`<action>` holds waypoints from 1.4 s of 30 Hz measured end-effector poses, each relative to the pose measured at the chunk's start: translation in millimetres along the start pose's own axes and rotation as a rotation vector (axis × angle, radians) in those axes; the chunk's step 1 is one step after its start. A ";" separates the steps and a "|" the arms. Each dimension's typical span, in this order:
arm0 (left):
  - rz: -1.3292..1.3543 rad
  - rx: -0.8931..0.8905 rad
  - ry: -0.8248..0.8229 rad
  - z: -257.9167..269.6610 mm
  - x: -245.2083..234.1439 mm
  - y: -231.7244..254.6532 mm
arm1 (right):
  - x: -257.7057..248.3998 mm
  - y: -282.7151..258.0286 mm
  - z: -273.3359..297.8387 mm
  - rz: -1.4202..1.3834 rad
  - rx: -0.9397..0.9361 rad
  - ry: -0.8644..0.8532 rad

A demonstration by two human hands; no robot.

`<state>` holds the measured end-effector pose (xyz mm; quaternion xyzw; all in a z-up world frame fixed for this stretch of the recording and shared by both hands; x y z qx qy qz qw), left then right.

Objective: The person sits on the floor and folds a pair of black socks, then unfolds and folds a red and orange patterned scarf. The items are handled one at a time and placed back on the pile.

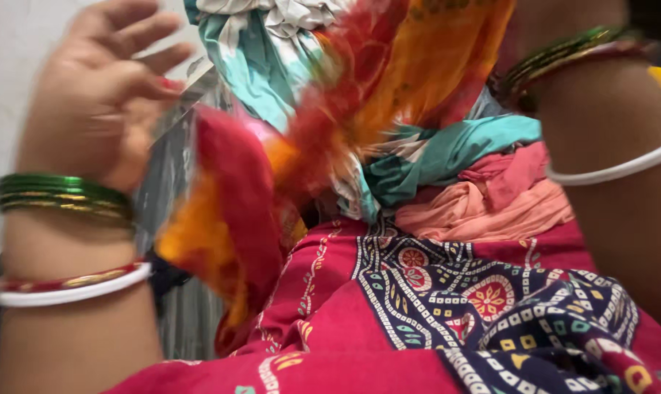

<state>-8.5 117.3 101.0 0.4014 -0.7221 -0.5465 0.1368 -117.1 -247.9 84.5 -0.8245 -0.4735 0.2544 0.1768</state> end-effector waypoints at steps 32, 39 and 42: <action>-0.548 -0.261 0.372 11.6 -64.2 -77.3 | 67.3 -14.6 43.7 0.044 0.287 -0.763; -1.053 -0.836 0.030 37.0 -89.1 -86.7 | 58.1 -26.9 79.7 -0.487 1.099 -0.915; -1.040 -0.881 -0.242 22.9 -40.5 -104.7 | 61.1 -39.4 78.9 -0.559 1.050 -1.008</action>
Point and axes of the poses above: each hand's wrist, its own z-axis away from the middle knuckle, its own x-axis out of the palm, y = z × x, the point moved 6 cm from there along -z, towards the middle knuckle, and after that the axes turned 13 degrees about -y, right-handed, at the moved point
